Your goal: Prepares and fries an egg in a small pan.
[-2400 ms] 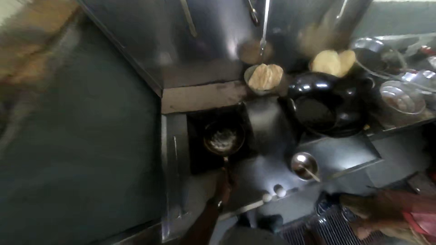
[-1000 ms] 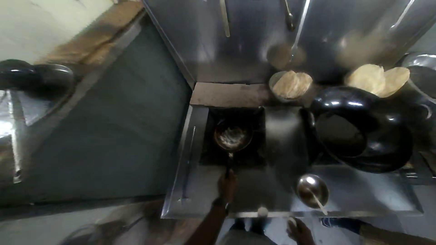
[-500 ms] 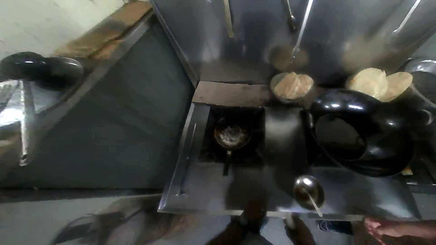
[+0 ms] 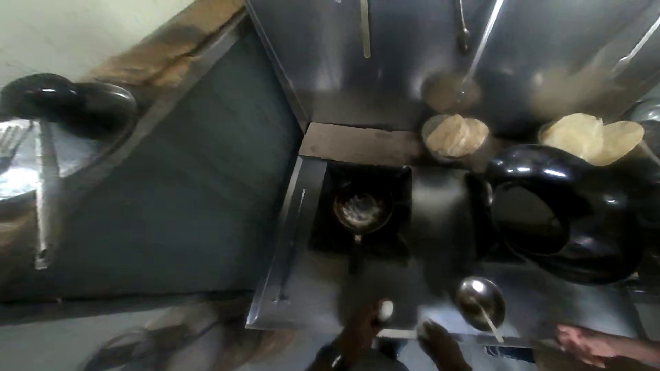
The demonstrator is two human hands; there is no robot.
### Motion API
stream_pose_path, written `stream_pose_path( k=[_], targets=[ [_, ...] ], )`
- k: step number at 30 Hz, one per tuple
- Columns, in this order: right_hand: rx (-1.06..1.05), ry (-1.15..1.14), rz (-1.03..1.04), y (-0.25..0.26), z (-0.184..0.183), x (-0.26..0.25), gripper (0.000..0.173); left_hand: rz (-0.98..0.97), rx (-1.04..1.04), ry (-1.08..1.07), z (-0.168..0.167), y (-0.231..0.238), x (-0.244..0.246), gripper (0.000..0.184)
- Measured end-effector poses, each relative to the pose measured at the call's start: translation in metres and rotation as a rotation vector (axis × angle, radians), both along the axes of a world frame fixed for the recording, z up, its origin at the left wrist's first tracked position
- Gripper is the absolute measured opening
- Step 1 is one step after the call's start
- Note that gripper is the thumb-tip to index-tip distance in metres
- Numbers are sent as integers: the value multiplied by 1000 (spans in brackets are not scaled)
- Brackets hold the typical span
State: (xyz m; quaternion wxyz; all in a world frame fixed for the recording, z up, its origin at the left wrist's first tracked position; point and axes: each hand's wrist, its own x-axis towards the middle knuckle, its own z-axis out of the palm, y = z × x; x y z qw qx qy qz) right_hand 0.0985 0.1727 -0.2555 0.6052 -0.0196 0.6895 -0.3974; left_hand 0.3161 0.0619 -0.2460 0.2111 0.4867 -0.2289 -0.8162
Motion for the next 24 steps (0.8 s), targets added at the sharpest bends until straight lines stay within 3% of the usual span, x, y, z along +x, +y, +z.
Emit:
stream_pose_path(
  k=[2,5,9,12,15,21,24],
  targets=[
    [-55,141,92,-42,16,17,47,39,-47,31,19,-31,12,39],
    [-340,565,263,-110,53,42,48,66,-167,2,37,-90,19,39],
    [-805,953,206,-188,98,81,51,87,-247,-40,61,-160,22,37],
    [-932,1157,242,-237,99,104,47,57,-283,-19,76,-194,28,33],
    [-776,1130,326,-274,93,121,45,85,-286,-10,83,-222,31,27],
    [-683,877,112,-308,104,127,51,115,-228,152,64,-261,47,35],
    [-750,1006,91,-315,97,127,52,115,-202,183,65,-272,48,33]
  ],
)
